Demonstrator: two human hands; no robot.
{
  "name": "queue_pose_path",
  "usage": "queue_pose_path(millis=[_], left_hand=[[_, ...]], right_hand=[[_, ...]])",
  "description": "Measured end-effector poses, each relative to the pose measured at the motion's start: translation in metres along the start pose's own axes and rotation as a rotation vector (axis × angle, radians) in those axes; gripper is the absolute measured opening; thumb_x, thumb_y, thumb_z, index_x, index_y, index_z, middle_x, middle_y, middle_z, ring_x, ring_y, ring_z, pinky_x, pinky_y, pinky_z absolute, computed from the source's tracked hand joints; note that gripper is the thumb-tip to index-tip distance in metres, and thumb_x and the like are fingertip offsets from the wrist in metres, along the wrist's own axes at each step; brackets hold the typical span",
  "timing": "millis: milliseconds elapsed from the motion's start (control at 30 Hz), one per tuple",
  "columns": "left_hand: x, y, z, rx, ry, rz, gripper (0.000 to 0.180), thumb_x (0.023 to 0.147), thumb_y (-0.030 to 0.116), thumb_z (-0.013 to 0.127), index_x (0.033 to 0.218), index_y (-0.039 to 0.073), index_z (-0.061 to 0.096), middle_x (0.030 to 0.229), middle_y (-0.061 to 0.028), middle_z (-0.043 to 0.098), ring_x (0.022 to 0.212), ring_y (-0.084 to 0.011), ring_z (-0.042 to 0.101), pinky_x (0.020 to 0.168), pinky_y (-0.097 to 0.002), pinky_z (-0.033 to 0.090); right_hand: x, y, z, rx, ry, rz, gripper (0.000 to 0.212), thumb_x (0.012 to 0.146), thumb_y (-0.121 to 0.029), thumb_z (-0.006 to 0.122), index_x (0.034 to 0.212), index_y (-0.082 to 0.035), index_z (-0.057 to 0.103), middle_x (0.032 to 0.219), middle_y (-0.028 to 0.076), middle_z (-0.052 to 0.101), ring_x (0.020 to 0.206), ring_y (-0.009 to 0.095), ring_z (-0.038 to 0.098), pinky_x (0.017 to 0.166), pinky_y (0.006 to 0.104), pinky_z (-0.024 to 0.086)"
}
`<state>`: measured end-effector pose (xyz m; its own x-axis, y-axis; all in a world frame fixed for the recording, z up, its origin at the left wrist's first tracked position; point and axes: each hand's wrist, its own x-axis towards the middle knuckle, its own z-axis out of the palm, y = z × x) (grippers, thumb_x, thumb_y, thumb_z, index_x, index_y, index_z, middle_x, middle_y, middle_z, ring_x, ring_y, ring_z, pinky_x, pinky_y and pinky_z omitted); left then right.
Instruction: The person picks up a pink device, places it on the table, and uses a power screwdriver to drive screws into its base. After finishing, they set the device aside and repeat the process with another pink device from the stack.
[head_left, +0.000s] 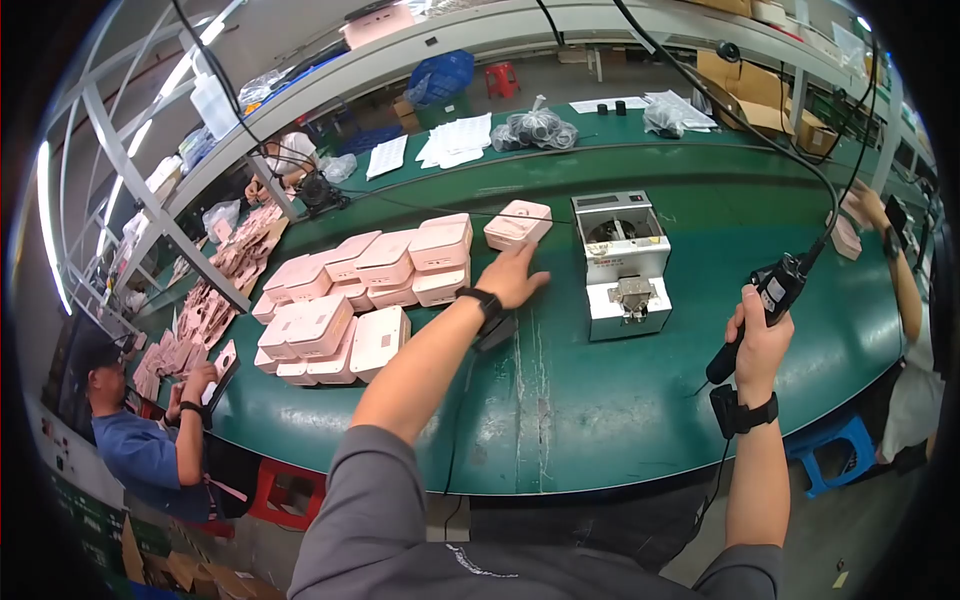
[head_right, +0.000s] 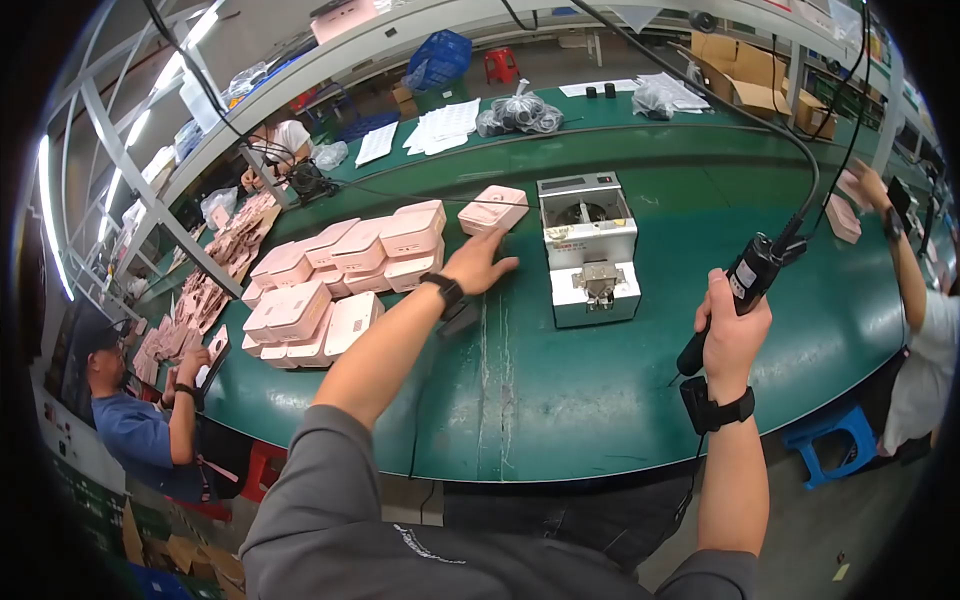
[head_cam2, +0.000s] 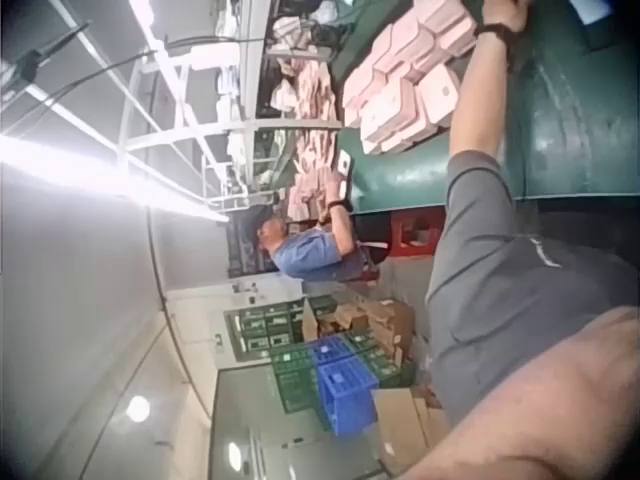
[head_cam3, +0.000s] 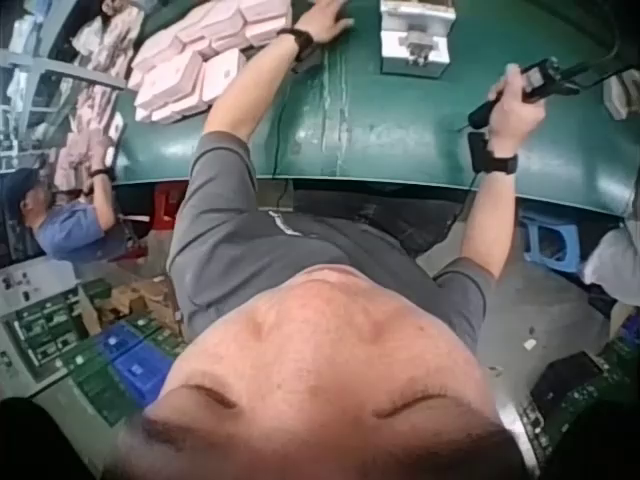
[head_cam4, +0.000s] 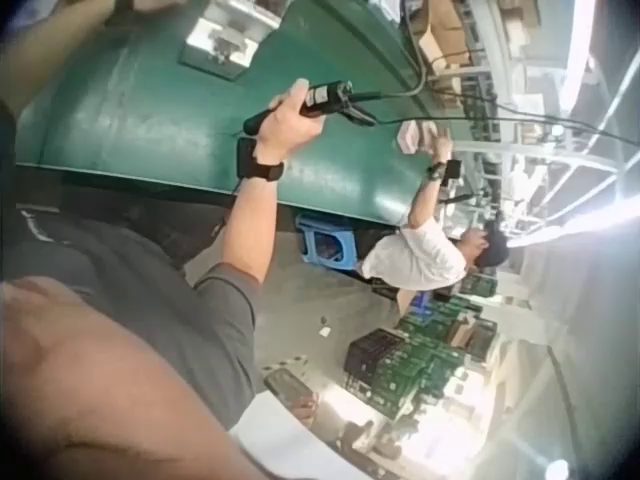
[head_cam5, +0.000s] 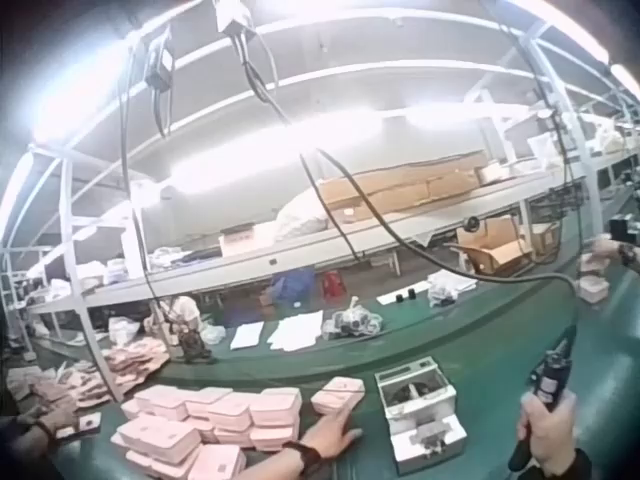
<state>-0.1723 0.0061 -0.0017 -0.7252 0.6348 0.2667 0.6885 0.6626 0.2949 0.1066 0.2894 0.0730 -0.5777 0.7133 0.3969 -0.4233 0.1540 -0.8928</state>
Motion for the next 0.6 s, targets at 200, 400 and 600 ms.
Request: queue_pose_path(millis=[200, 400, 600], left_hand=[[0.020, 0.014, 0.048, 0.111, 0.315, 0.006, 0.053, 0.090, 0.035, 0.068, 0.133, 0.004, 0.056, 0.131, -0.0189, 0.060, 0.123, -0.0364, 0.056, 0.103, -0.0426, 0.046], [-0.038, 0.051, -0.050, 0.104, 0.142, 0.056, 0.042, 0.088, 0.034, 0.070, 0.120, 0.007, 0.066, 0.124, -0.0131, 0.065, 0.111, -0.0339, 0.062, 0.094, -0.0421, 0.051], [-0.136, 0.041, -0.119, 0.270, 0.278, -0.061, 0.044, 0.085, 0.034, 0.074, 0.116, 0.004, 0.066, 0.117, -0.0144, 0.067, 0.105, -0.0340, 0.064, 0.090, -0.0431, 0.052]], right_hand=[[-0.007, -0.005, 0.000, -0.057, -0.003, -0.019, 0.020, 0.095, -0.017, 0.063, 0.085, -0.002, 0.055, 0.063, 0.002, 0.050, 0.047, 0.012, 0.049, 0.044, 0.0263, 0.038], [0.000, -0.001, -0.003, -0.011, 0.016, 0.013, 0.021, 0.096, -0.018, 0.063, 0.085, -0.002, 0.054, 0.063, 0.002, 0.051, 0.047, 0.012, 0.049, 0.045, 0.0261, 0.038], [0.004, 0.004, -0.020, 0.083, 0.048, 0.090, 0.019, 0.097, -0.018, 0.063, 0.091, -0.001, 0.056, 0.065, 0.002, 0.050, 0.050, 0.012, 0.048, 0.047, 0.0259, 0.038]])
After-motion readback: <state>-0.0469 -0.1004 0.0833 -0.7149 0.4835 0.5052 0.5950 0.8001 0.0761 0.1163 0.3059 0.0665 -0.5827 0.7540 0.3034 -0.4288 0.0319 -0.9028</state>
